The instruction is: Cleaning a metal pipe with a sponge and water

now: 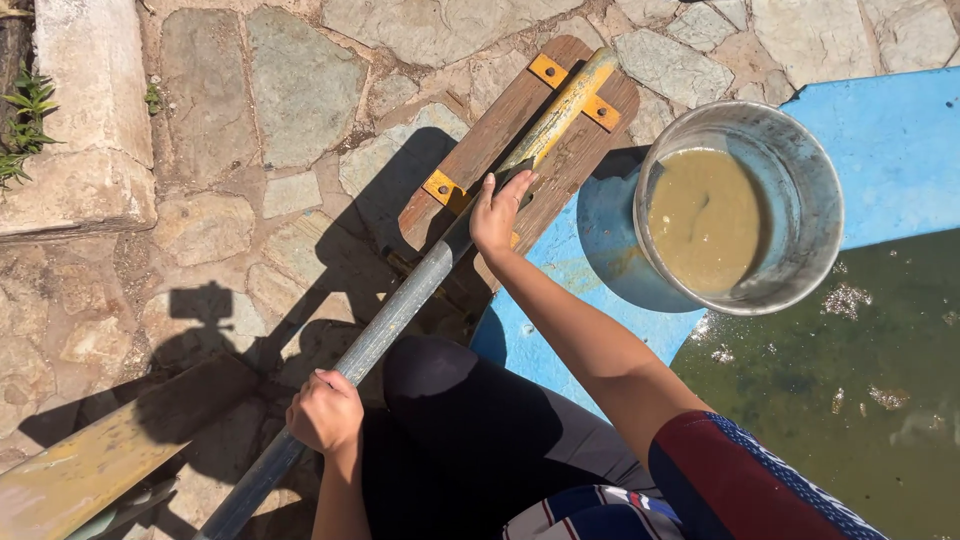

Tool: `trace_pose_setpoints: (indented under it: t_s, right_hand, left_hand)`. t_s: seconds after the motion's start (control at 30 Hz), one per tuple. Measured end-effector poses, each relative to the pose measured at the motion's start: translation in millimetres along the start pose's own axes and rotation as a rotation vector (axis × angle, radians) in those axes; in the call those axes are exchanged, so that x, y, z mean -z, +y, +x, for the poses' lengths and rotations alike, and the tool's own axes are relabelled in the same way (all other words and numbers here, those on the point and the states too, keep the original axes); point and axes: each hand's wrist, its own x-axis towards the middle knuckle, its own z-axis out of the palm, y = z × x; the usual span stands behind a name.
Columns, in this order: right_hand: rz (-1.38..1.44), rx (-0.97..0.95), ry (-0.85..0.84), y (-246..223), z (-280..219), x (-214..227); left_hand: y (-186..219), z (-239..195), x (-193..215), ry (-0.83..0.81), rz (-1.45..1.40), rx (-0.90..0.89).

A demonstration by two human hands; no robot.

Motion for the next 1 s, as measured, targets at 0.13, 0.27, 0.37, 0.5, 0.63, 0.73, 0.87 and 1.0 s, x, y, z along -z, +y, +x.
trace_pose_setpoints:
  t_s: [0.13,0.27,0.37,0.5,0.63,0.73,0.87,1.0]
  right_hand:
    - [-0.067,0.061,-0.036,-26.4,-36.3,-1.2]
    - [-0.037,0.045,0.04,-5.8,8.1,2.1]
    - [-0.026,0.057,0.096,-12.2,3.9,3.4]
    - [-0.127,0.083,0.008,-14.9,17.0,7.2]
    - [-0.324,0.101,0.104,24.6,150.7,32.6]
    - [-0.361,0.086,0.033,22.0,186.3,56.0]
    - [-0.564,0.389,-0.028,-1.9,52.7,53.0]
    - [-0.645,0.826,-0.401,-16.4,-34.9,65.7]
  left_hand:
    - [-1.8,-1.0,-1.1,-0.026,-0.015,0.009]
    - [-2.5,-3.2,0.0,-0.022,-0.014,0.015]
    - [1.1,-0.9,-2.3,0.008,0.013,-0.009]
    - [-0.5,1.8,-3.1,-0.023,-0.017,0.013]
    - [-5.1,-1.4,-0.8,-0.042,-0.024,-0.018]
    - [-6.2,0.1,-7.2,0.005,-0.002,-0.047]
    - [-1.2,1.0,-3.9,0.013,-0.015,-0.021]
    - [-0.4,-2.3,-1.1,-0.013,-0.012,0.018]
